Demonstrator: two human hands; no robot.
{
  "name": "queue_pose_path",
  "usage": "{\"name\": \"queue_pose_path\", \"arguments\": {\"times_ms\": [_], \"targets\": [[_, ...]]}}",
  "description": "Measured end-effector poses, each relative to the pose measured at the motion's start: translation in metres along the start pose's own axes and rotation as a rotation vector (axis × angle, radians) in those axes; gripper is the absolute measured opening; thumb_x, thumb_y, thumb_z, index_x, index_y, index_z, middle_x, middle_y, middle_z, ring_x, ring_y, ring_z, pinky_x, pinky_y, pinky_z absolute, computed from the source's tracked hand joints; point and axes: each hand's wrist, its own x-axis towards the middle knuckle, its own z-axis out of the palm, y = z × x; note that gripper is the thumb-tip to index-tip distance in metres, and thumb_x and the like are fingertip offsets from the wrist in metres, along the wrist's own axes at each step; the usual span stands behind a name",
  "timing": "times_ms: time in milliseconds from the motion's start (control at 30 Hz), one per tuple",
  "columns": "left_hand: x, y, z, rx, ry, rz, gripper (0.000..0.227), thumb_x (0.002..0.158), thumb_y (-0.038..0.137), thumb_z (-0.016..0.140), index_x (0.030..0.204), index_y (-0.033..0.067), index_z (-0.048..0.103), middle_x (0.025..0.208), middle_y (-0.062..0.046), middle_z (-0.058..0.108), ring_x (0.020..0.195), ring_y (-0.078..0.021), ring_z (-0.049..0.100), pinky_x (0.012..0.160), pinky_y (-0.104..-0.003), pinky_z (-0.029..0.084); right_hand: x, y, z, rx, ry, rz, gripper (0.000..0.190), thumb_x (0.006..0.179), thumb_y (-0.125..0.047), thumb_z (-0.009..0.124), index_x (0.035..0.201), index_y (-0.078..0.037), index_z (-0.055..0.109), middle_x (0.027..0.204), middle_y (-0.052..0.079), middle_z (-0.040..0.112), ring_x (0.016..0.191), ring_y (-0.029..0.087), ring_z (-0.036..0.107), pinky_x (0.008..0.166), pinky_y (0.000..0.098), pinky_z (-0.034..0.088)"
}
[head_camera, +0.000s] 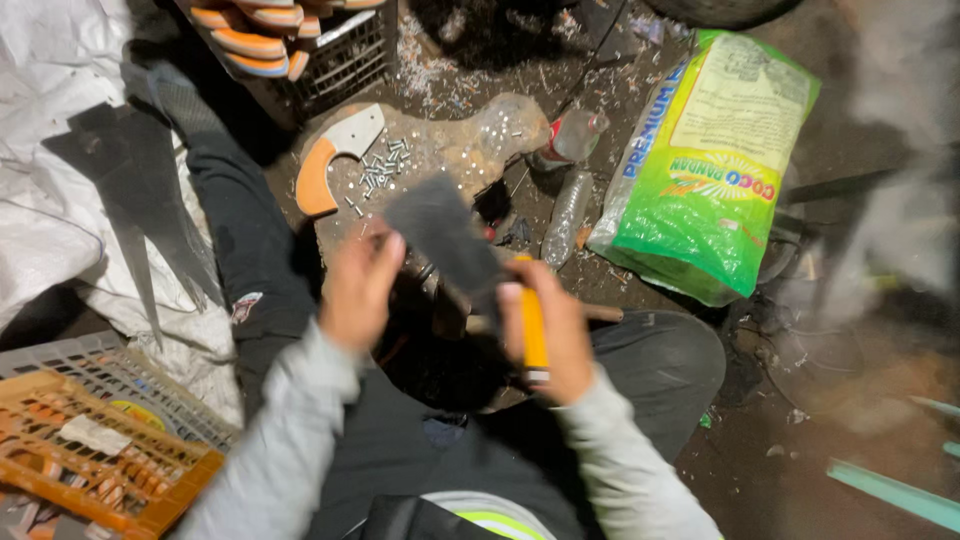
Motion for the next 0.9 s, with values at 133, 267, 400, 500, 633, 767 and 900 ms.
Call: {"name": "queue_pose_path", "arguments": {"times_ms": [133,267,400,500,633,767,900], "targets": [[-0.049,0.041,0.008,-0.776,0.237,-0.548,0.036,0.102,0.030,0.056,0.123,0.0011,0.056,0.109,-0.013,0.054,0.093,-0.0250,0.056,0.077,-0.041,0.050,0.010,-0.021,0.039,0.081,-0.167,-0.085,0.021,0.105,-0.015,0.057,0.123,-0.004,0.058,0.086,0.020,0.069,0.077,0.038,0.072,0.067,0.0411,0.054],[-0.046,0.078,-0.011,-0.943,0.574,-0.665,0.042,0.094,0.036,0.043,0.118,0.0030,0.054,0.101,-0.010,0.073,0.084,-0.0212,0.073,0.068,-0.036,0.061,0.020,-0.045,0.068,0.100,-0.104,-0.024,0.014,0.106,-0.012,0.057,0.118,-0.006,0.060,0.084,0.020,0.069,0.078,0.040,0.072,0.068,0.0431,0.054],[-0.025,0.083,-0.038,-0.383,0.462,-0.251,0.034,0.103,0.017,0.070,0.131,0.0057,0.055,0.098,-0.002,0.066,0.079,-0.0076,0.062,0.061,-0.024,0.053,0.042,-0.041,0.070,0.033,-0.078,-0.387,0.024,0.097,-0.009,0.063,0.120,-0.004,0.059,0.090,0.024,0.065,0.079,0.042,0.066,0.067,0.0455,0.051],[-0.014,0.065,-0.097,-0.143,0.377,-0.145,0.030,0.107,0.017,0.071,0.132,0.0034,0.062,0.094,0.000,0.067,0.077,-0.0045,0.057,0.065,-0.021,0.050,0.095,0.008,0.053,-0.195,0.143,-0.557,0.006,0.101,-0.003,0.056,0.101,-0.009,0.057,0.093,0.020,0.064,0.083,0.044,0.062,0.072,0.0487,0.048],[-0.012,0.025,-0.112,0.111,0.222,-0.065,0.020,0.104,0.010,0.074,0.121,0.0014,0.067,0.095,0.002,0.068,0.083,-0.0033,0.060,0.074,-0.020,0.049,0.158,0.088,0.061,-0.211,0.067,0.019,0.034,0.103,-0.026,0.062,0.114,0.004,0.050,0.084,0.022,0.064,0.072,0.045,0.064,0.064,0.0514,0.049],[-0.029,-0.019,-0.062,0.222,0.171,-0.267,0.017,0.093,0.010,0.078,0.106,0.0032,0.068,0.073,0.000,0.063,0.064,-0.0056,0.052,0.059,-0.024,0.044,0.180,0.139,0.098,-0.299,0.038,0.076,0.026,0.097,-0.017,0.056,0.113,0.002,0.047,0.094,0.025,0.063,0.081,0.045,0.065,0.073,0.0511,0.052],[-0.046,-0.040,-0.044,0.358,0.199,-0.310,0.017,0.090,0.011,0.078,0.100,0.0038,0.066,0.068,0.001,0.066,0.058,-0.0078,0.058,0.059,-0.026,0.048,0.187,0.161,0.118,-0.602,0.129,-0.110,0.026,0.088,-0.014,0.069,0.107,-0.002,0.055,0.103,0.026,0.062,0.099,0.046,0.061,0.087,0.0518,0.049]]}}
